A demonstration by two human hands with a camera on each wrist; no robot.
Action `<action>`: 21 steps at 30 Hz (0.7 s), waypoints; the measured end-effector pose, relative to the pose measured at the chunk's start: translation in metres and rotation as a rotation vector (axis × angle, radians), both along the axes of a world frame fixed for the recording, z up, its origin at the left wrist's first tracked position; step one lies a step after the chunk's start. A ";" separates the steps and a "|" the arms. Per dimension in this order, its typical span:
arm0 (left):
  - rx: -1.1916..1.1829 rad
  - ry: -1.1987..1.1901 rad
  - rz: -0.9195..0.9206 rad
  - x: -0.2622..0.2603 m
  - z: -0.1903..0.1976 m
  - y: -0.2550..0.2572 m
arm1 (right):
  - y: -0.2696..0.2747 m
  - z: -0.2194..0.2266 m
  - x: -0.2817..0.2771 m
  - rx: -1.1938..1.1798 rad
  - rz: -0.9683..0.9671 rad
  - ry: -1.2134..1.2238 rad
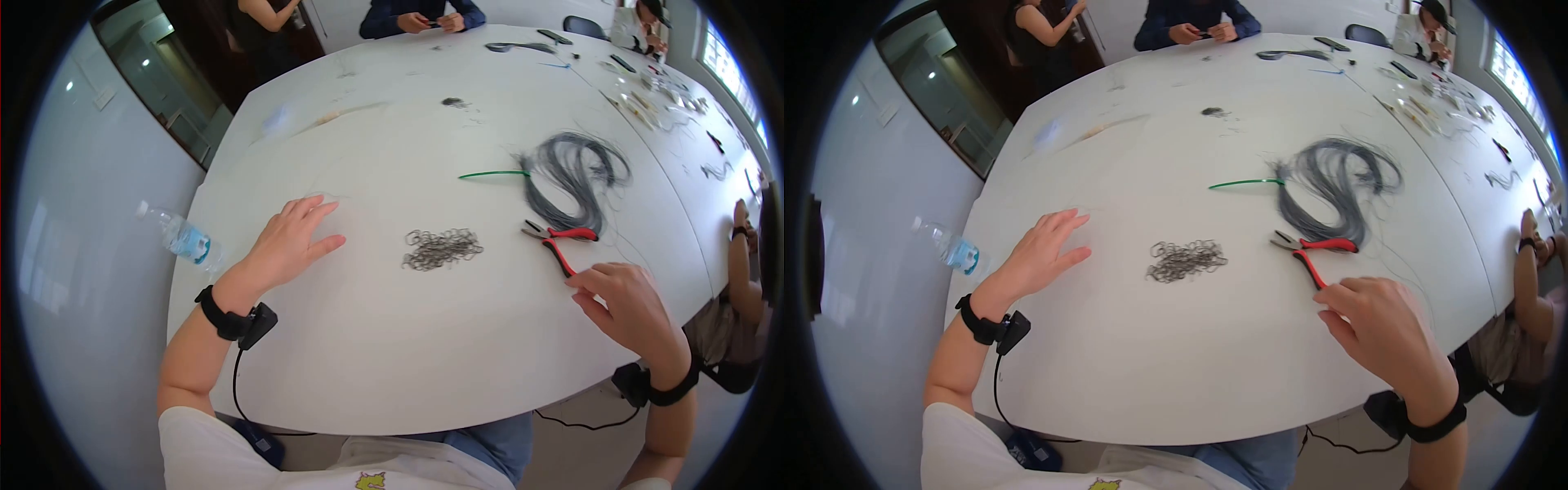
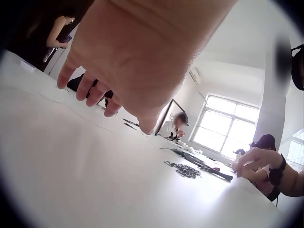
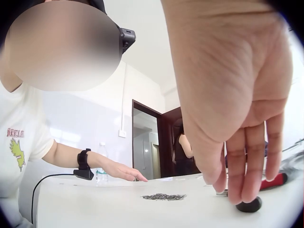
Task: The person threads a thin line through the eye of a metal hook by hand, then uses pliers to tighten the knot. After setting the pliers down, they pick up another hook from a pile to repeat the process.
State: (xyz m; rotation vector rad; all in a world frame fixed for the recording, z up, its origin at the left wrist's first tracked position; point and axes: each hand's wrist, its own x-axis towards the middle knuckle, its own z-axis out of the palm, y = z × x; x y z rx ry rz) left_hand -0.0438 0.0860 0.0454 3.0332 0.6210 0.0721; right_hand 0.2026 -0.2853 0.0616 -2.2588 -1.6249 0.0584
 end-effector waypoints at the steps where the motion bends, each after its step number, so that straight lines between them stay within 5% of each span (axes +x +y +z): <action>1: -0.031 0.034 -0.016 0.007 0.001 -0.005 | 0.000 -0.002 0.003 -0.002 0.011 0.015; 11: -0.035 -0.179 -0.423 0.132 0.024 -0.072 | -0.016 -0.019 0.009 -0.073 -0.078 0.022; 13: -0.275 -0.202 -0.429 0.168 0.010 -0.078 | -0.019 -0.019 0.006 -0.072 -0.089 0.003; 16: -0.200 -0.204 -0.576 0.206 -0.007 -0.089 | -0.022 -0.025 0.001 -0.074 -0.091 -0.098; 21: -0.066 -0.241 -0.552 0.229 -0.015 -0.104 | -0.023 -0.032 -0.010 -0.088 -0.082 -0.264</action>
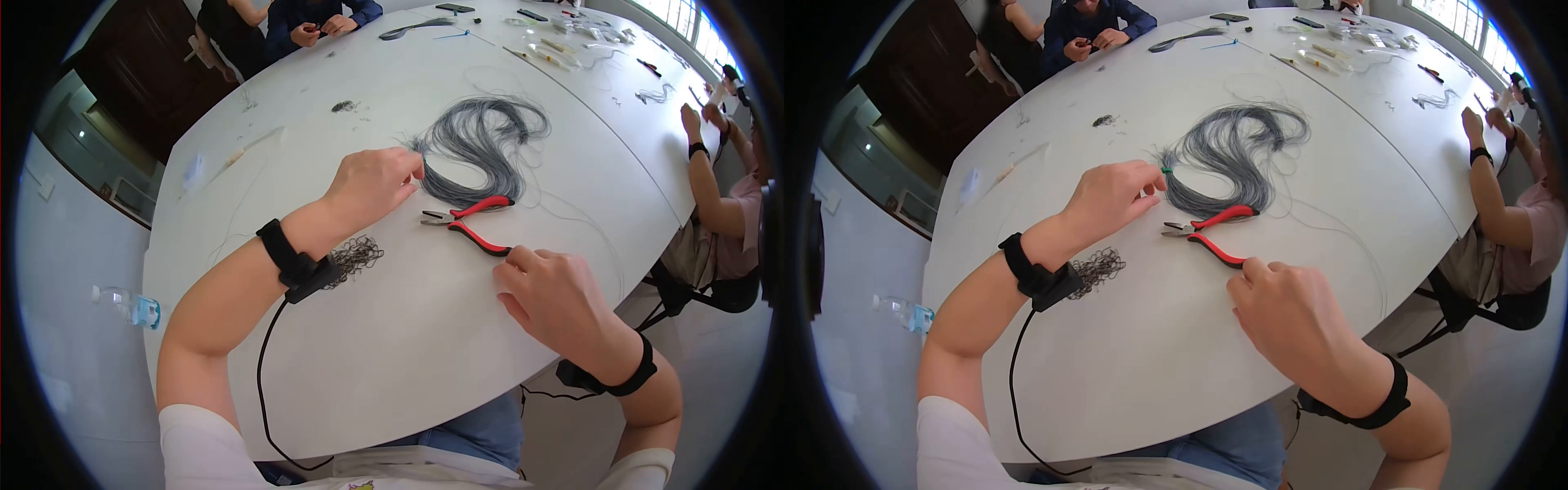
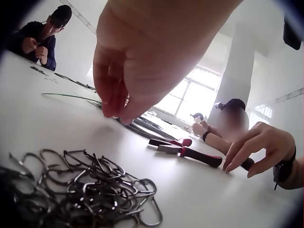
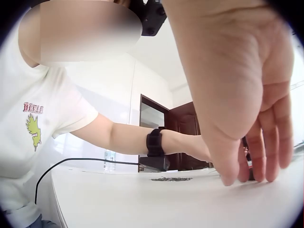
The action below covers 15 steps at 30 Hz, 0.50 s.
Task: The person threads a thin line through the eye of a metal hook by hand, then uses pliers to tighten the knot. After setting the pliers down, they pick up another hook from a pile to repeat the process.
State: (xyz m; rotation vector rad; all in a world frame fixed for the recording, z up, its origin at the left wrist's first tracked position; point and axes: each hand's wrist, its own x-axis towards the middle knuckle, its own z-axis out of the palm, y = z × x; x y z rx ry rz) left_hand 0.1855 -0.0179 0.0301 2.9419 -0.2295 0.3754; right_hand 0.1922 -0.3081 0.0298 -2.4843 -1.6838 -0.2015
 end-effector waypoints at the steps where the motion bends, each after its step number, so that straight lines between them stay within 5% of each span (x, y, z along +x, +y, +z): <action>1: -0.021 -0.002 0.056 0.002 0.000 -0.002 | 0.000 0.000 -0.001 -0.002 -0.005 -0.013; 12: -0.418 0.195 0.166 0.005 -0.001 0.007 | 0.015 0.012 0.015 -0.040 -0.076 0.069; 15: -0.577 0.247 0.173 -0.001 0.004 0.010 | 0.045 0.006 0.027 0.182 0.031 -0.107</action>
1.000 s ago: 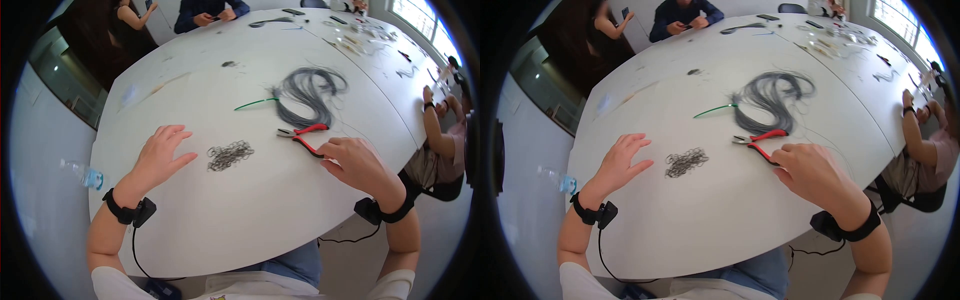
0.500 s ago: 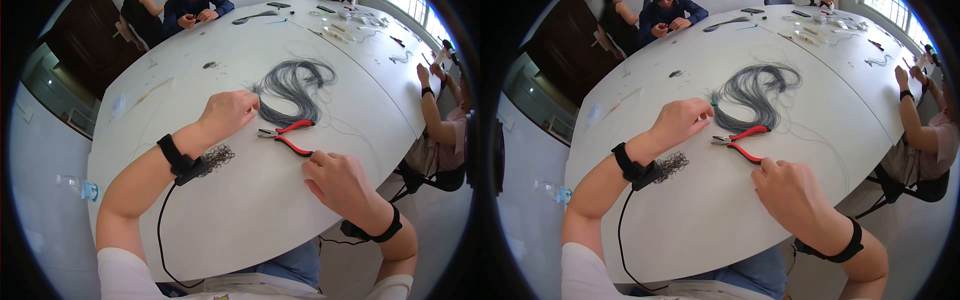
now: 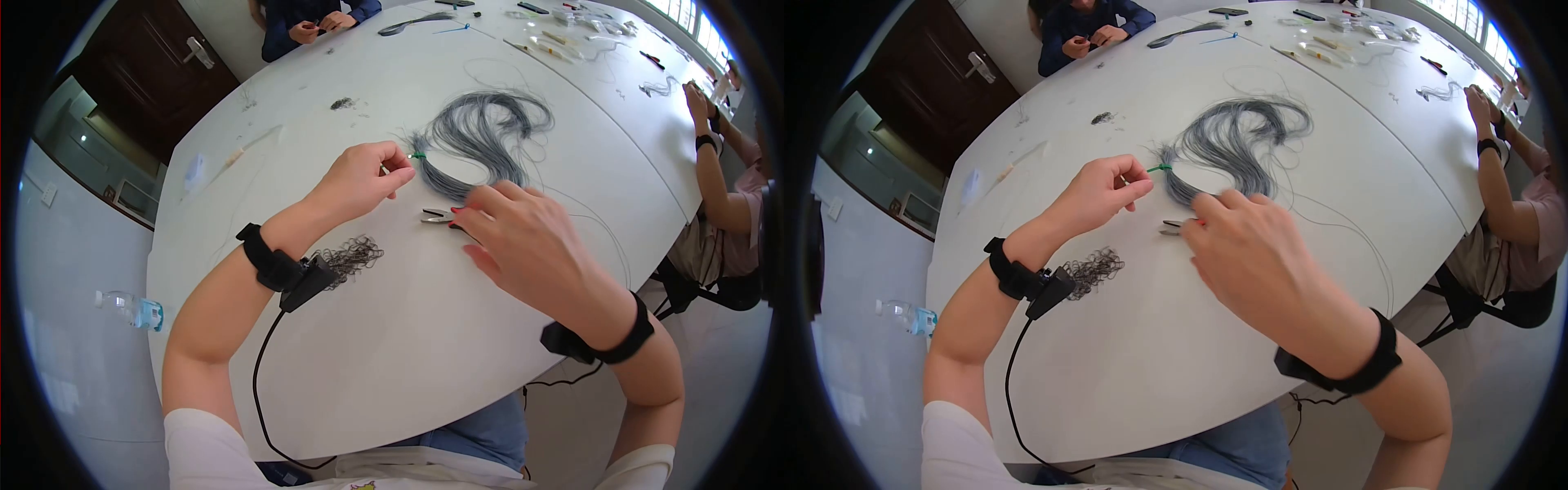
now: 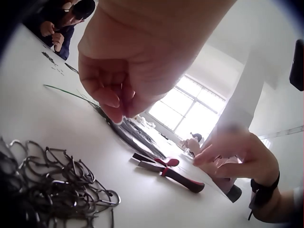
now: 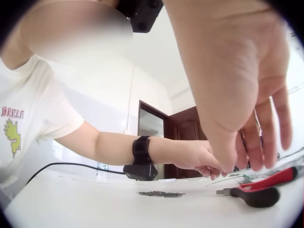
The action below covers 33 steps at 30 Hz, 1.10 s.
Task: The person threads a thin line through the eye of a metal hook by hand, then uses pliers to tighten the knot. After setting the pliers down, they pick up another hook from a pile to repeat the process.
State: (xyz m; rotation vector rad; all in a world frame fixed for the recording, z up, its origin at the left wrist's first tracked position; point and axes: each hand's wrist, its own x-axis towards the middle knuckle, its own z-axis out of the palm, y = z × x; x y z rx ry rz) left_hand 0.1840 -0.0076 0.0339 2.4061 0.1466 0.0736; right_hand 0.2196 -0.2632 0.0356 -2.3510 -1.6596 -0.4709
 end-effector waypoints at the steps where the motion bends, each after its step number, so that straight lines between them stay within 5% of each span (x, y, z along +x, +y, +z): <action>1: -0.069 0.018 -0.003 -0.003 0.003 0.002 | 0.011 -0.002 0.003 0.054 0.067 -0.013; 5: -0.200 0.052 0.029 -0.032 0.026 0.005 | 0.034 -0.034 0.011 0.078 0.142 0.098; 12: -0.580 -0.663 0.091 -0.174 0.114 0.067 | 0.028 -0.038 0.015 0.095 0.168 0.135; 15: -0.942 -0.888 -0.137 -0.252 0.174 0.083 | 0.028 -0.012 0.013 -0.080 0.117 0.121; 17: -1.017 -0.905 -0.265 -0.276 0.191 0.079 | 0.037 0.020 0.005 0.008 0.121 0.060; 19: -0.880 -0.735 -0.375 -0.279 0.193 0.066 | 0.047 0.049 -0.015 0.225 0.190 0.162; 21: -0.487 -0.853 0.295 -0.261 0.144 0.025 | 0.059 0.072 -0.041 0.416 0.368 0.408; 22: -0.494 -0.481 0.061 -0.242 0.142 0.017 | 0.062 0.080 -0.052 0.479 0.466 0.495; 25: -0.635 -0.049 0.092 -0.208 0.117 -0.014 | 0.066 0.089 -0.077 0.448 0.617 0.689; 33: -0.774 0.115 -0.070 -0.177 0.072 -0.019 | 0.052 0.066 -0.080 0.281 0.542 0.271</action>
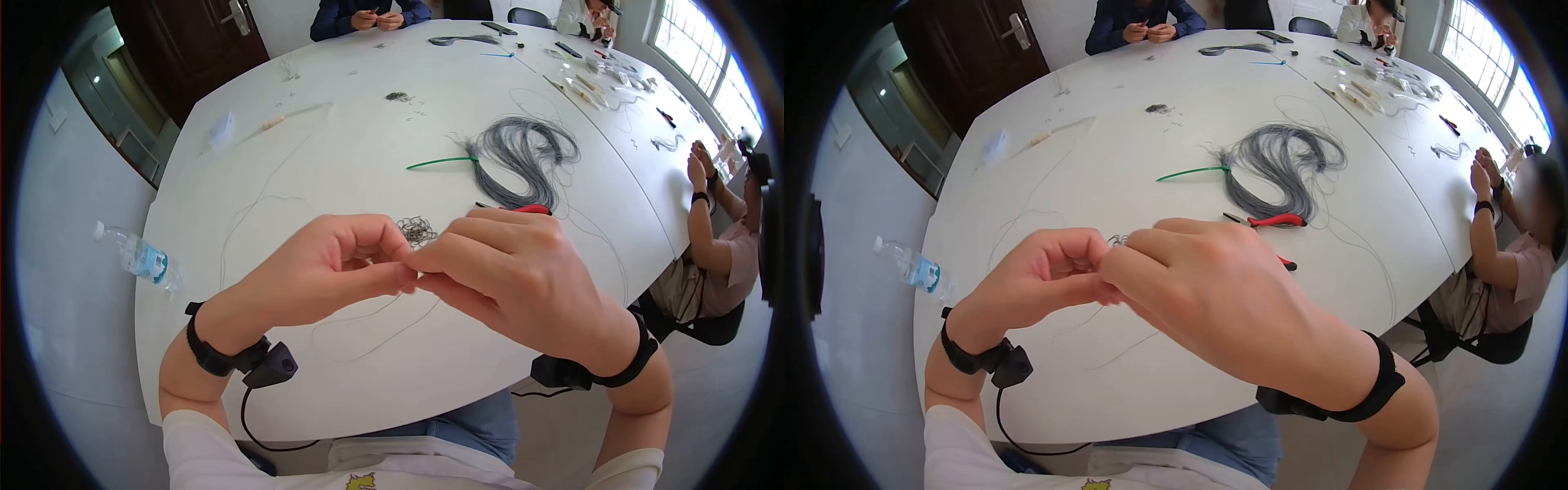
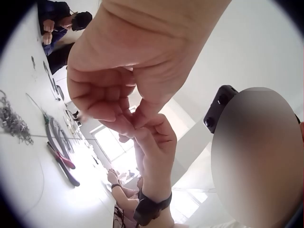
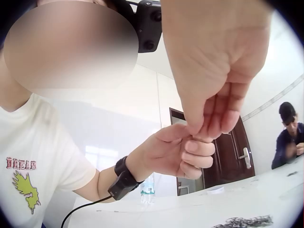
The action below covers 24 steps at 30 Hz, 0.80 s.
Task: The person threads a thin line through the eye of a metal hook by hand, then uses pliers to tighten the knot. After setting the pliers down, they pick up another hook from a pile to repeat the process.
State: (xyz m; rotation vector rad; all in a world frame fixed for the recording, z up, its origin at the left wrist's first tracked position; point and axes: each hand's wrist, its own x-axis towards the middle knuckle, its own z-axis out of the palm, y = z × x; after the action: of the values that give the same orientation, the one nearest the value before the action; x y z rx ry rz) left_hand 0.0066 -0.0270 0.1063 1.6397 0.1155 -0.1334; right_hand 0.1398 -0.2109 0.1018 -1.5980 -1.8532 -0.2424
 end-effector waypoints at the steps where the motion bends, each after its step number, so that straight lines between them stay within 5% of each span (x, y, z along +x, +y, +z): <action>1: -0.006 0.018 0.007 0.001 -0.003 -0.001 | -0.002 -0.002 0.001 -0.004 -0.005 -0.013; 5: -0.079 0.113 -0.091 -0.006 -0.004 0.008 | -0.017 -0.004 0.017 -0.027 -0.038 -0.073; 9: -0.024 0.191 0.000 -0.031 0.016 0.022 | -0.048 -0.008 0.058 -0.064 -0.485 -0.086; 11: 0.032 0.105 0.159 -0.044 0.020 0.039 | -0.066 -0.019 0.085 -0.062 -0.600 -0.102; 15: 0.041 -0.014 0.167 -0.048 0.018 0.052 | -0.088 -0.020 0.107 -0.251 -0.757 -0.128; 17: 0.109 0.062 0.174 -0.041 0.021 0.042 | -0.091 -0.021 0.110 -0.403 -0.957 -0.385; 20: 0.252 0.033 0.098 -0.024 0.007 0.025 | -0.075 -0.022 0.085 -0.340 -0.940 -0.338; 22: 0.348 0.017 0.039 -0.014 0.001 0.012 | -0.052 -0.017 0.061 -0.342 -0.469 0.244; 24: 0.443 0.006 -0.024 -0.004 -0.004 0.002 | -0.034 -0.011 0.023 -0.435 -0.179 0.412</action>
State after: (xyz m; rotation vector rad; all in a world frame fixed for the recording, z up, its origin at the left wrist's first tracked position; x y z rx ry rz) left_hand 0.0025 -0.0247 0.1021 2.0833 0.1365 -0.1369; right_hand 0.1627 -0.2451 0.0911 -1.9309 -1.5060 0.4153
